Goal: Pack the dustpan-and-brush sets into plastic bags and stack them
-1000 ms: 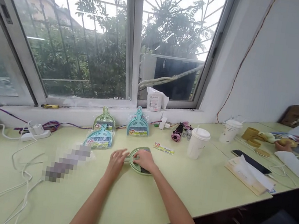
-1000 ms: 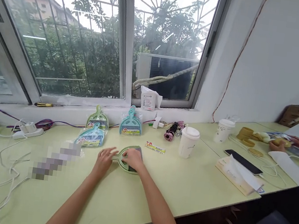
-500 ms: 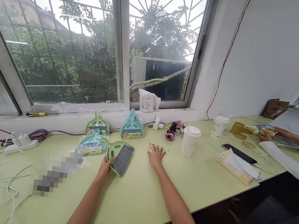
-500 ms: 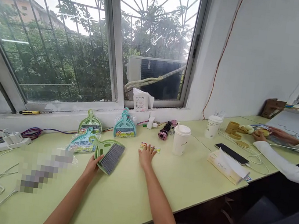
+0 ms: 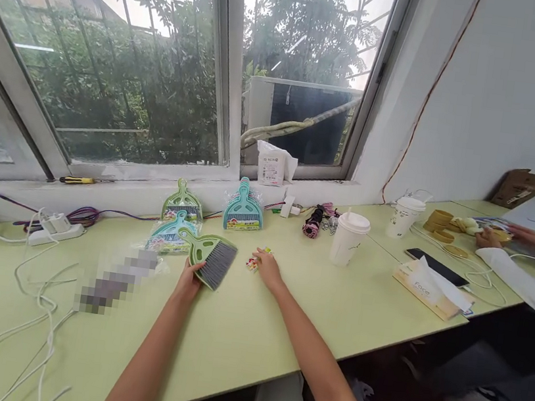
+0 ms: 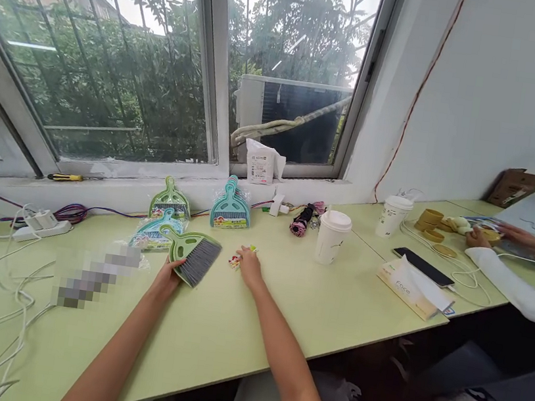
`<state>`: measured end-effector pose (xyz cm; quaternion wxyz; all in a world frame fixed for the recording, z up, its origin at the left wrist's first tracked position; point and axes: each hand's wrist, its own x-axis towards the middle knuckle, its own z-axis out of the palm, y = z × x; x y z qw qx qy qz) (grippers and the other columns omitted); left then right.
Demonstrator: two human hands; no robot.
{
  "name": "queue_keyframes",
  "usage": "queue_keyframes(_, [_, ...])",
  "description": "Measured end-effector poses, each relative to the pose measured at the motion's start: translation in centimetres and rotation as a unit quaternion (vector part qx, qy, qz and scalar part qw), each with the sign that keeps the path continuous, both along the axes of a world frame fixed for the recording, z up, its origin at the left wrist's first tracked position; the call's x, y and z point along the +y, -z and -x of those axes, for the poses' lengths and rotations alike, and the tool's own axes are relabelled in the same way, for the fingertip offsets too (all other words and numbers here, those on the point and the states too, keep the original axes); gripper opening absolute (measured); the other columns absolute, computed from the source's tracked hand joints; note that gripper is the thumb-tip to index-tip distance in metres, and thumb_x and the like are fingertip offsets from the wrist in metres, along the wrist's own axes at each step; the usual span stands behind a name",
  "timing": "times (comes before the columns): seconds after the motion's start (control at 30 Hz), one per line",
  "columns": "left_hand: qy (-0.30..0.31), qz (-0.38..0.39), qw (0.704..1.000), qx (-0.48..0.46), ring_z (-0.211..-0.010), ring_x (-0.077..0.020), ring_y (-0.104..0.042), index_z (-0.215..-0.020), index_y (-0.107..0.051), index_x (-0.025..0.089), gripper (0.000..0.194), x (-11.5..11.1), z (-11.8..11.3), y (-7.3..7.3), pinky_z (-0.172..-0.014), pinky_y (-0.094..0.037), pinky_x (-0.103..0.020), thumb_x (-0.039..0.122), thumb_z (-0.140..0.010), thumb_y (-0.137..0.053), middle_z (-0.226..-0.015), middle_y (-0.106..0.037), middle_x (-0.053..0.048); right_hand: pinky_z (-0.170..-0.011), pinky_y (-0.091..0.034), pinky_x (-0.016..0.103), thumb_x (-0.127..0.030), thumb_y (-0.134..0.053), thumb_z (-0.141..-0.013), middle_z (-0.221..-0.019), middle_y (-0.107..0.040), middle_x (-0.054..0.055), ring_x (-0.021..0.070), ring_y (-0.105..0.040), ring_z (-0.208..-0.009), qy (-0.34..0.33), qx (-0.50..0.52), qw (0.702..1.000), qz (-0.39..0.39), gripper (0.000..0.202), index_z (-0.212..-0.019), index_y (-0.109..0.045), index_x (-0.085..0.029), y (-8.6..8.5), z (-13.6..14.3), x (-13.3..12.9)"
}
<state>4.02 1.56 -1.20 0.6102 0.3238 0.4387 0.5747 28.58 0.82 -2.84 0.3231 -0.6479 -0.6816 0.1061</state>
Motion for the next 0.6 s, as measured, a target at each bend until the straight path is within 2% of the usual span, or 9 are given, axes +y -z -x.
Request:
queue_keyframes(0.13, [-0.008,0.008,1.0,0.007,-0.086,-0.0181,-0.064,-0.105,-0.05,0.028,0.05,0.2,-0.1,0.0,-0.073,-0.053,-0.029,0.015,-0.06,-0.068,-0.094,-0.063,-0.001,-0.104,-0.04,0.036,-0.01,-0.042,-0.084,-0.131,-0.056,0.004,0.0163,-0.052,-0.121,0.022,0.113,0.991,-0.071,0.05,-0.132,-0.049,-0.024,-1.2,-0.5,0.0])
queue_keyframes(0.27, [0.003,0.013,1.0,-0.006,-0.09,-0.0188,-0.063,-0.109,-0.05,0.028,0.05,0.0,-0.5,0.0,-0.075,-0.053,-0.031,0.018,-0.063,-0.068,-0.101,-0.064,-0.003,-0.102,-0.041,0.034,-0.028,-0.035,-0.093,-0.14,-0.047,0.007,0.0174,-0.045,-0.128,0.027,0.181,0.971,-0.156,0.056,-0.147,-0.021,-0.022,-2.9,1.6,-1.0])
queue_keyframes(0.33, [0.026,-0.001,1.0,-0.012,-0.094,-0.0204,-0.063,-0.111,-0.051,0.027,0.05,-0.3,-0.9,-0.1,-0.078,-0.053,-0.033,0.025,-0.066,-0.07,-0.105,-0.064,-0.005,-0.106,-0.036,0.037,-0.035,-0.03,-0.095,-0.145,-0.041,0.007,0.019,-0.037,-0.134,-0.006,0.147,0.977,-0.154,0.056,-0.148,-0.015,-0.023,-3.0,3.7,-1.8])
queue_keyframes(0.47, [0.084,-0.045,0.995,-0.027,-0.101,-0.024,-0.062,-0.112,-0.052,0.023,0.053,-1.1,-2.0,-0.2,-0.083,-0.052,-0.036,0.037,-0.065,-0.074,-0.112,-0.063,-0.009,-0.111,-0.01,0.059,-0.046,-0.029,-0.095,-0.154,-0.019,0.006,0.0241,-0.013,-0.143,-0.108,-0.02,0.993,-0.047,0.06,-0.148,-0.01,-0.025,-1.6,7.4,-2.8])
queue_keyframes(0.53, [0.095,-0.057,0.993,-0.029,-0.103,-0.0252,-0.062,-0.112,-0.053,0.023,0.056,-1.3,-2.4,-0.1,-0.083,-0.052,-0.036,0.033,-0.062,-0.077,-0.114,-0.064,-0.009,-0.107,-0.001,0.066,-0.05,-0.026,-0.095,-0.155,-0.009,0.007,0.0251,-0.003,-0.144,-0.125,-0.079,0.989,-0.007,0.062,-0.148,-0.006,-0.025,-0.9,8.3,-2.9])
queue_keyframes(0.6, [0.1,-0.062,0.993,-0.025,-0.104,-0.0273,-0.061,-0.112,-0.054,0.022,0.062,-1.3,-2.5,0.0,-0.084,-0.052,-0.037,0.024,-0.056,-0.08,-0.114,-0.064,-0.01,-0.106,0.003,0.066,-0.052,-0.021,-0.095,-0.155,-0.005,0.007,0.0245,0.0,-0.144,-0.128,-0.097,0.987,0.006,0.063,-0.148,-0.003,-0.024,-0.5,8.3,-2.9])
